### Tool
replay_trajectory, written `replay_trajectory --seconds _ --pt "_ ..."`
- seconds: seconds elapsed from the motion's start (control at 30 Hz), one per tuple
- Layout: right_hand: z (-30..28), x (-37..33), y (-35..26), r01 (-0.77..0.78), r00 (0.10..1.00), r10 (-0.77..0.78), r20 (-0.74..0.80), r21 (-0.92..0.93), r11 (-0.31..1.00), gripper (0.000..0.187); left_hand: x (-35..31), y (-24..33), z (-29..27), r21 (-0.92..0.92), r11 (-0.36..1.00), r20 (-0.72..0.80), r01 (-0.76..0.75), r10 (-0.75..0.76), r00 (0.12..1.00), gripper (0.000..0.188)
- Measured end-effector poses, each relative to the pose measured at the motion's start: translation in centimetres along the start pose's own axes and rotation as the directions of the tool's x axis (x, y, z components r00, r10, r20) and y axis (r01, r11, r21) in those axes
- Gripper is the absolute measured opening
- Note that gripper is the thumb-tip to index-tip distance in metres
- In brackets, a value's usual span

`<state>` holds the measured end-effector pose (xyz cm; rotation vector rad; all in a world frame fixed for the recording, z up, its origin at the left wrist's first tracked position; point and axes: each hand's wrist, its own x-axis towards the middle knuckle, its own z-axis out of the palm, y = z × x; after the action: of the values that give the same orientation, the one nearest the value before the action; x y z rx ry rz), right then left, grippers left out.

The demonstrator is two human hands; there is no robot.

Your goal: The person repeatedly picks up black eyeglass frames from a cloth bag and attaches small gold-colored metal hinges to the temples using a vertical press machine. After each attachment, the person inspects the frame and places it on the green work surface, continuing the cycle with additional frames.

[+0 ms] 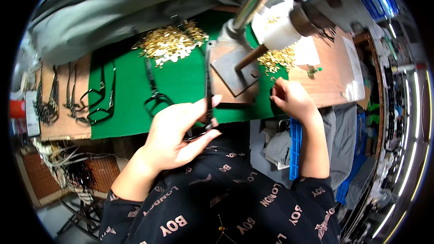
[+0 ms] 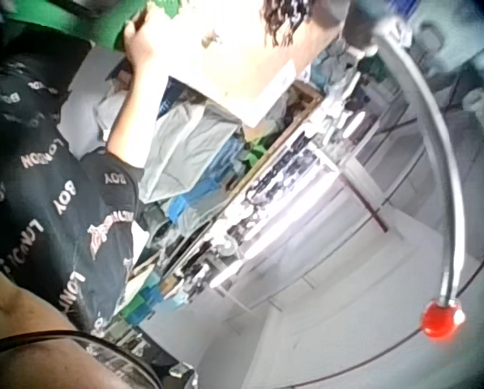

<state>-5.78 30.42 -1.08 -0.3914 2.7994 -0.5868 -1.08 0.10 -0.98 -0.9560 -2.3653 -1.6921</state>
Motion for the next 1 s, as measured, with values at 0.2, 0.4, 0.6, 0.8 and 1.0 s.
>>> replay_trajectory --seconds 0.2,0.4,0.6,0.8,1.0 --pt "1.4 -1.6 -5.4 -0.162 0.977 0.208 0.04 0.773 0.614 0.011 -0.1 -1.2 1.6 -0.157 0.988 0.0 0.008 -0.008 1.0 0.071" --pt "4.3 -0.1 -10.5 0.17 0.956 -0.255 -0.142 0.981 0.091 0.013 0.3 -1.3 1.9 -0.007 0.995 -0.114 -0.102 0.101 0.988 0.071" --pt "4.0 0.0 -12.2 0.059 0.989 -0.141 -0.053 0.998 0.038 0.009 -0.1 -1.5 1.7 -0.001 0.993 -0.135 -0.115 0.113 0.984 0.073" --pt "2.6 0.0 -11.4 -0.005 0.975 -0.213 0.059 0.969 0.245 0.007 0.3 -0.9 0.7 -0.033 0.998 0.052 -0.048 0.05 0.997 0.073" --pt "-1.4 -0.6 -11.3 0.132 0.974 -0.213 -0.071 0.949 0.287 0.006 3.1 1.4 1.5 -0.518 0.854 0.085 0.035 0.011 0.996 0.073"
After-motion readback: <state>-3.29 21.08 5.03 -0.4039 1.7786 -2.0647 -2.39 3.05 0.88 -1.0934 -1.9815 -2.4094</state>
